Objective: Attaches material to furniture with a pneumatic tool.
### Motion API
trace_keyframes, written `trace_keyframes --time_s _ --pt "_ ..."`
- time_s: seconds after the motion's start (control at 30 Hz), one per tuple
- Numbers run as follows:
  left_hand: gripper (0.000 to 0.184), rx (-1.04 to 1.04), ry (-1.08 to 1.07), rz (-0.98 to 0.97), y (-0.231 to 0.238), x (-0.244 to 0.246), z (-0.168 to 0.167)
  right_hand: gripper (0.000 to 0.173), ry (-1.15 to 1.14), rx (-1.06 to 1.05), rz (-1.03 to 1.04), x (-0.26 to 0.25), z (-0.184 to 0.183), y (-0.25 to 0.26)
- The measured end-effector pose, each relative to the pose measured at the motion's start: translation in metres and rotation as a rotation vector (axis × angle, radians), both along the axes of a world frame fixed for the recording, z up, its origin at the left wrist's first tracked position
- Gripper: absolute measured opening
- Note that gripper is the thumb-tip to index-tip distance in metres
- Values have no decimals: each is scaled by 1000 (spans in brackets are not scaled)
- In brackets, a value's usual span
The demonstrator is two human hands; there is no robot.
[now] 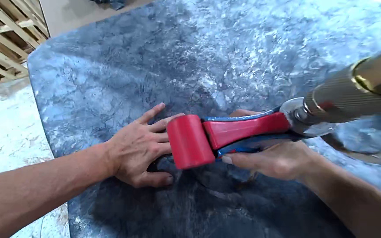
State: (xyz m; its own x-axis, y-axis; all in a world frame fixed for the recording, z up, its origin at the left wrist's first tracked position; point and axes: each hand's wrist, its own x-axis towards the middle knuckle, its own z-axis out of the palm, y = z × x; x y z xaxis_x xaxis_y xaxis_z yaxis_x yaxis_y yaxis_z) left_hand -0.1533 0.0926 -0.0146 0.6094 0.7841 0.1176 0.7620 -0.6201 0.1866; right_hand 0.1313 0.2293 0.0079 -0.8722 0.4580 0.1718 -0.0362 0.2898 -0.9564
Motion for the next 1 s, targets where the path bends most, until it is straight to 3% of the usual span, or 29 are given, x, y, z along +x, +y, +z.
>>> trace_keyframes --time_s 0.4,0.47,0.6,0.73,1.0 --pt "72 -28 40 8 1 1 6 41 54 -45 47 -2 0 2" --pt "71 31 50 -2 0 0 8 35 36 -23 -9 2 1 1" --pt "52 242 17 -91 -15 -7 12 30 20 -31 -44 5 -1 -3" --pt "58 75 139 -11 -6 -2 24 32 14 -5 -63 8 0 -6" --pt "65 17 59 25 6 -5 13 38 15 76 -112 7 -6 -10"
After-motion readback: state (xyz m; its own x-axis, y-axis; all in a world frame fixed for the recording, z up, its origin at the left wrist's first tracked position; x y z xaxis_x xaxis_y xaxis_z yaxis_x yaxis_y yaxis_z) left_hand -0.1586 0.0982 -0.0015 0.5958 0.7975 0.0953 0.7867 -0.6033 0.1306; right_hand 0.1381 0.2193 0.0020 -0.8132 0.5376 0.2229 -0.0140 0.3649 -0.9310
